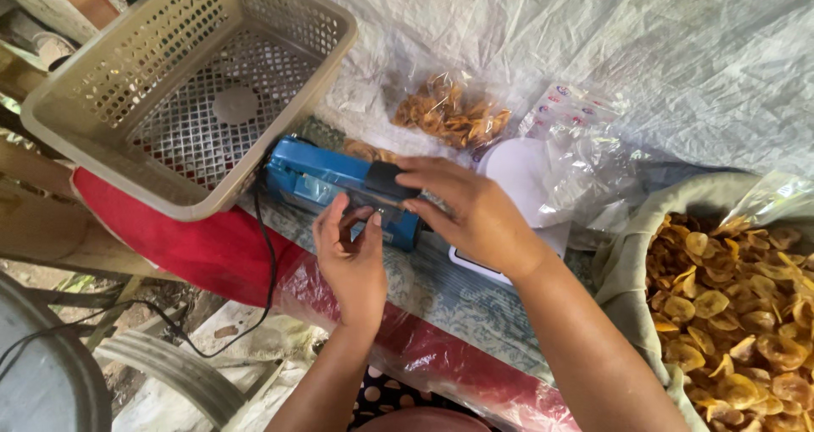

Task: The person weighs dried fruit slices on a digital scale, places them into small plastic bags, and seals the bags using a blue heat sealer. The sealed packages are then placed into a plastic basket.

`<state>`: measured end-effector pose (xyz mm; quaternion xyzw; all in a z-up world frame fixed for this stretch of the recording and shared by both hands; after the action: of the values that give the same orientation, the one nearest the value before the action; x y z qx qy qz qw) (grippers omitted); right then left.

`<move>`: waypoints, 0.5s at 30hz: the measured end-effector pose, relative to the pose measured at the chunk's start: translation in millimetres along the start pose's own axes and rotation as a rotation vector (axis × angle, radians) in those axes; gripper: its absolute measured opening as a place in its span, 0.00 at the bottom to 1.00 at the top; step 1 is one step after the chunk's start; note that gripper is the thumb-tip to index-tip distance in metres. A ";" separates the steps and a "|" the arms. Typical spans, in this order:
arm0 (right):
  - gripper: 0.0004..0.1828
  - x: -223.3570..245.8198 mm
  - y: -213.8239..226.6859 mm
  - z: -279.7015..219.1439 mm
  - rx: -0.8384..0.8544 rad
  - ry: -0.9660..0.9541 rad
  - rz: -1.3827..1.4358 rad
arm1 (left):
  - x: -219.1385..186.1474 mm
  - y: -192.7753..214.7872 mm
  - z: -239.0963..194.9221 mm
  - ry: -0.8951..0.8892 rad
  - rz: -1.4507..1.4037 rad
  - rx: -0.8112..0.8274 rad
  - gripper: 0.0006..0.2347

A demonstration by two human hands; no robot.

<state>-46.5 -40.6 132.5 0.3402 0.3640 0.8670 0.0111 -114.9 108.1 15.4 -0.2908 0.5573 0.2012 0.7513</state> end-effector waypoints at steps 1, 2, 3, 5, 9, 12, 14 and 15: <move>0.20 -1.2 -1.4 -2.2 0.020 -0.037 0.020 | -0.8 -0.7 1.0 -0.012 0.017 -0.001 0.21; 0.20 -2.5 -2.4 -3.7 0.042 -0.075 0.041 | -1.7 -0.7 0.9 -0.022 0.034 -0.004 0.21; 0.19 -3.3 -2.7 -4.0 0.028 -0.060 0.029 | -2.3 -1.2 1.3 -0.032 0.051 -0.006 0.21; 0.19 -4.4 -5.1 -5.2 0.008 -0.031 0.011 | -2.0 -1.3 0.8 -0.036 0.035 0.005 0.21; 0.19 -6.8 -6.5 -7.0 0.020 -0.046 -0.006 | -3.7 0.2 0.1 -0.036 0.059 0.030 0.22; 0.19 -8.1 -7.3 -9.3 0.026 -0.075 0.008 | -3.3 -1.0 0.9 -0.014 0.055 0.015 0.21; 0.19 -8.6 -8.5 -10.3 0.023 -0.054 0.000 | -3.0 -0.8 0.4 -0.023 0.036 0.012 0.22; 0.19 -9.8 -9.1 -9.6 0.015 -0.045 -0.014 | -2.6 -1.1 1.1 -0.030 0.026 0.009 0.22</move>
<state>-46.8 -42.6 116.2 0.3571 0.3724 0.8563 0.0231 -114.3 108.1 18.3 -0.2769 0.5508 0.2127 0.7581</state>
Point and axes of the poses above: each hand's wrist, its own z-axis towards the middle knuckle, its own y-axis out of the back of the hand, x = y × z, the point moved 2 cm from there along z, towards the middle knuckle, and after that the axes turned 1 degree about y, right-handed, at the moved point
